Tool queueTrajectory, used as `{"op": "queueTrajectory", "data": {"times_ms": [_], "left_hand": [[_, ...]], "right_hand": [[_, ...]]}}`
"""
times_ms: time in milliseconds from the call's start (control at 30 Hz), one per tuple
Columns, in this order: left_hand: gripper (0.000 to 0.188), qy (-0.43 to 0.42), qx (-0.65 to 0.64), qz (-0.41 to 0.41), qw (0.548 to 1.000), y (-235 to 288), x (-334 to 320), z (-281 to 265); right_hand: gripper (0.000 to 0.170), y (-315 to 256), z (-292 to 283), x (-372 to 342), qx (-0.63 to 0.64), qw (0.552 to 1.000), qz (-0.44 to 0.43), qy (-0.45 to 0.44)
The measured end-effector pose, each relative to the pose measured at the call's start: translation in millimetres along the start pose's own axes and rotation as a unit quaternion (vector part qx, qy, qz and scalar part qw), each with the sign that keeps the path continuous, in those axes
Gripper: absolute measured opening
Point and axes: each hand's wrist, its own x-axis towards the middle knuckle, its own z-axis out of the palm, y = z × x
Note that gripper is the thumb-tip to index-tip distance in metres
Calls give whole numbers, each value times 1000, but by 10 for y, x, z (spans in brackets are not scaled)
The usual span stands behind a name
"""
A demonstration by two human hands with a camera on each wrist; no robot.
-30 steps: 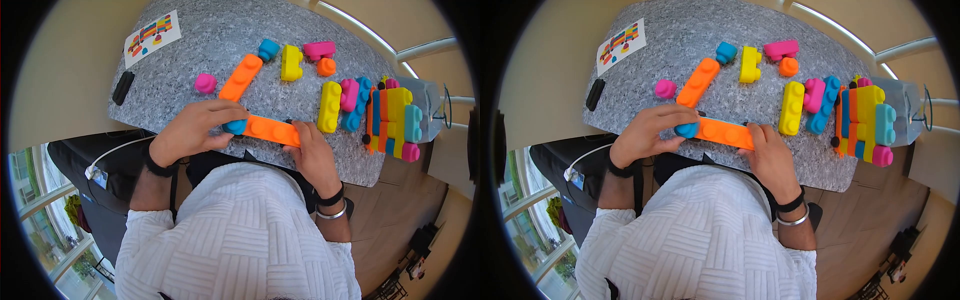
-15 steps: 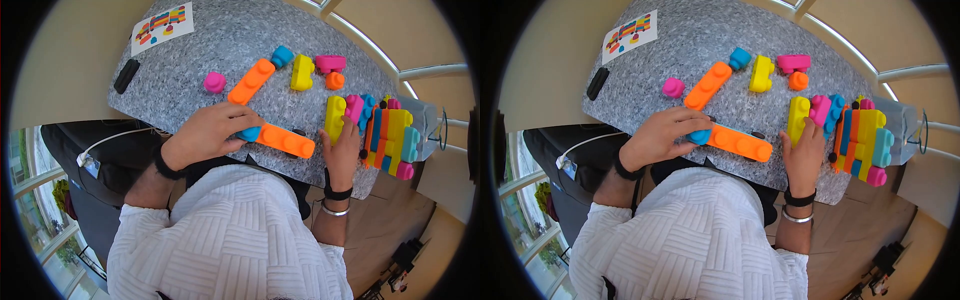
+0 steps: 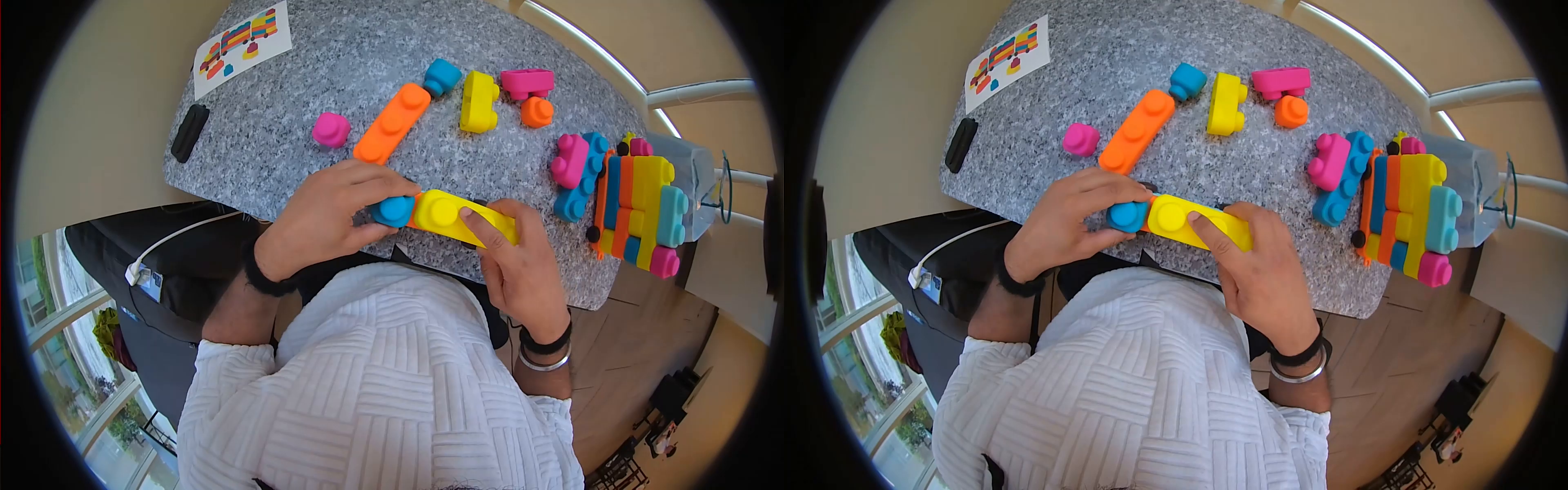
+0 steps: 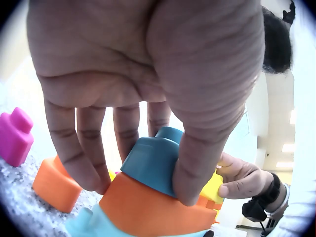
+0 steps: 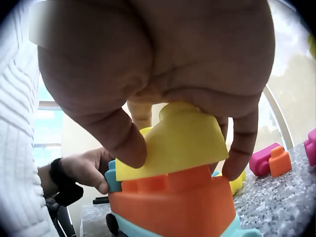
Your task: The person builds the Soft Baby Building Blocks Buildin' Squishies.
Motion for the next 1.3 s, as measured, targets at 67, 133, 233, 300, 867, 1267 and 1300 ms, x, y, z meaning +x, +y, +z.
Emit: {"op": "queueTrajectory", "data": {"times_ms": [67,133,233,300,867,1267,1300], "left_hand": [[54,3,-2,1,1000,-3,4,8],[54,1,-4,7,1000,5,7,7],[52,-8,-5,-2,1000,45,34,5],[51,1,-1,-8,1000,50,32,11],[65,-20,29,-22,999,77,-76,-111],[60,-6,58,-28,998,112,-118,-293],[60,-12,54,-24,998,122,-110,-275]], "right_hand": [[67,1,30,-2,-20,1000,-6,8],[65,-42,42,6,-46,999,-15,-2],[62,-20,126,-4,-91,996,-16,-6],[61,13,163,4,-109,994,-8,0],[62,1126,-150,31,-333,917,176,133],[47,1023,-212,73,-139,954,187,189],[47,932,-256,59,-139,953,192,188]]}}
